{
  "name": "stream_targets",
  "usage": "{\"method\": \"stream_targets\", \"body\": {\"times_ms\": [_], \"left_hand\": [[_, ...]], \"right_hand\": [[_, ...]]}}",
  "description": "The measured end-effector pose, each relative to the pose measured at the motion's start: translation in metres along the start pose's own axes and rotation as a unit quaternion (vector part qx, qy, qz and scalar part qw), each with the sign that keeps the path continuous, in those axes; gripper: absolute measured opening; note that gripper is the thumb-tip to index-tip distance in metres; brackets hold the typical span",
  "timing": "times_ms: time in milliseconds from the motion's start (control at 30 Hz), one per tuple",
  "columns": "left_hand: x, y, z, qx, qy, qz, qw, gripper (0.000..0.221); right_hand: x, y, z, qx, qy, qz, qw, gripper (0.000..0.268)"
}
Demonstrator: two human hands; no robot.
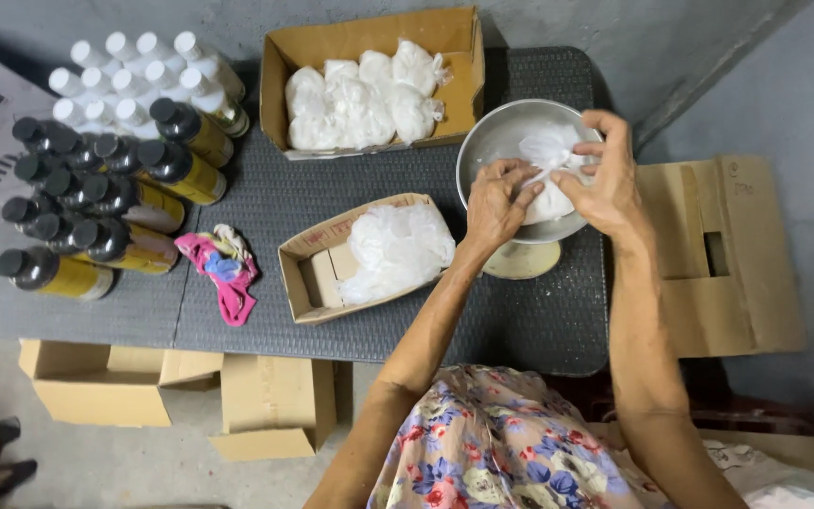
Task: Pack white powder from a large sack into smaller plastic bags, weigh them on a scale, seal them, and place them into a cardboard box.
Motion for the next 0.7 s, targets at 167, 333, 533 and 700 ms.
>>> {"method": "stream_targets", "body": {"times_ms": [167, 333, 533, 700], "left_hand": [[0.005, -0.006, -0.006, 0.006, 0.044, -0.063, 0.997, 0.033], [0.033, 0.006, -0.021, 0.038, 0.109, -0.146, 0.983, 0.033], [0.039, -0.015, -0.039, 0.069, 0.123, -0.341, 0.93, 0.055], [0.048, -0.03, -0.027, 0.096, 0.085, -0.578, 0.806, 0.084]], "right_hand": [[-0.036, 0.013, 0.006, 0.1, -0.153, -0.313, 0.932, 0.075], [-0.042, 0.044, 0.015, 0.159, -0.079, -0.263, 0.948, 0.03], [-0.024, -0.021, 0.016, 0.135, -0.007, -0.148, 0.98, 0.02], [-0.03, -0.058, 0.025, 0.028, 0.045, 0.015, 0.999, 0.013]]}}
Point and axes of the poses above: each hand's wrist, its own z-axis towards the middle knuckle, its own x-axis out of the back of the hand, y = z × x, the point moved 9 cm from there along z, towards the middle knuckle, and after that the axes turned 7 degrees about -z, right-handed, at the moved point
